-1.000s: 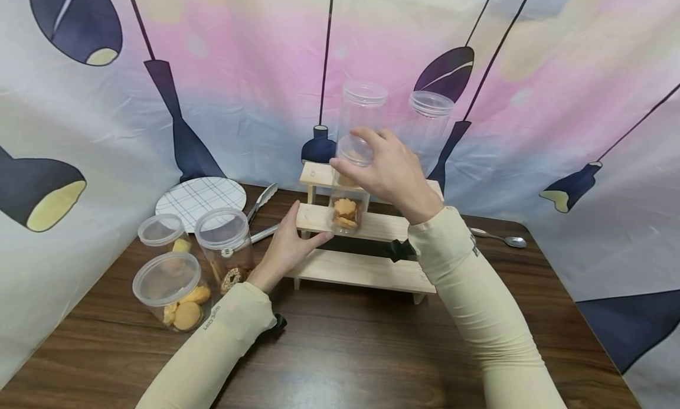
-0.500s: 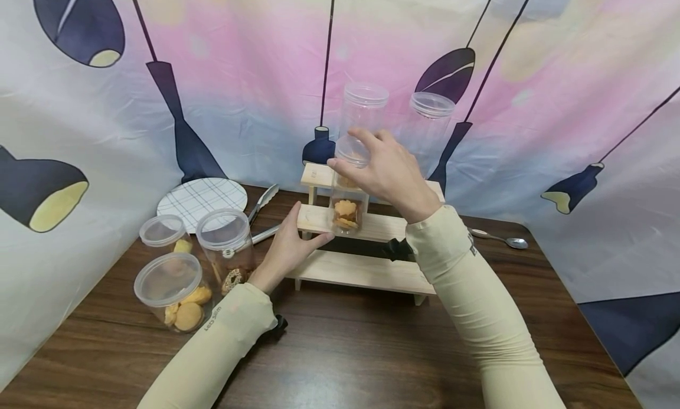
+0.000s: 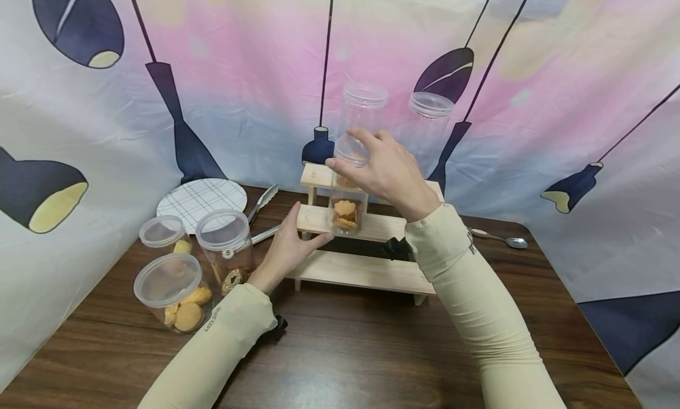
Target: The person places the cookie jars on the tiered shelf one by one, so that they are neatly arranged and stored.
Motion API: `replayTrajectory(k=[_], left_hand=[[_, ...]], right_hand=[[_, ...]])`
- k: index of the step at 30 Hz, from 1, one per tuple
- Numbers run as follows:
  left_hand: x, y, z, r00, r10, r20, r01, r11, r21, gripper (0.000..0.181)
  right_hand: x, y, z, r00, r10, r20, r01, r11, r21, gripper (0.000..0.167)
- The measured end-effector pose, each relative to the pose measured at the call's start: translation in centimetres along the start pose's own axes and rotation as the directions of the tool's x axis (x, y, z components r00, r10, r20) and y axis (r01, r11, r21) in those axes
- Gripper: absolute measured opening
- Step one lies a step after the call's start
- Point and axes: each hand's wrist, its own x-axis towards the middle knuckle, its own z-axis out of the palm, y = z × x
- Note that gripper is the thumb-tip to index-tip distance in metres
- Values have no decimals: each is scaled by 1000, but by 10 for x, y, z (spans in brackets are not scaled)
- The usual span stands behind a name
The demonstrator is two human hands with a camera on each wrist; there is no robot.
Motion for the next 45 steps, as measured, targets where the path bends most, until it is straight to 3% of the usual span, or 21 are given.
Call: replayTrajectory(k=[17,25,30,34,45], left_hand=[[2,4,0,1000,-6,9,6,1000,11,116],[2,5,-1,1000,4,-5,-4,1000,17,115],[2,5,0,1000,7,3,-7,1000,11,115],[2,5,0,1000,2,6,-2,1000,15,116],[1,1,-1,1000,-17,5,17,1000,17,117]], right_hand=[[-5,2,-7,1000,1,-18,0,1000,19,93],[-23,13,-18,994,-22,-109,25,999,26,86],[-40,31,-20,968,-20,-249,47,994,102,78],[-57,51,-16,942,44,-333,19,982,186,71],[-89,112,21,901,247,-355,-141,944,299,72]])
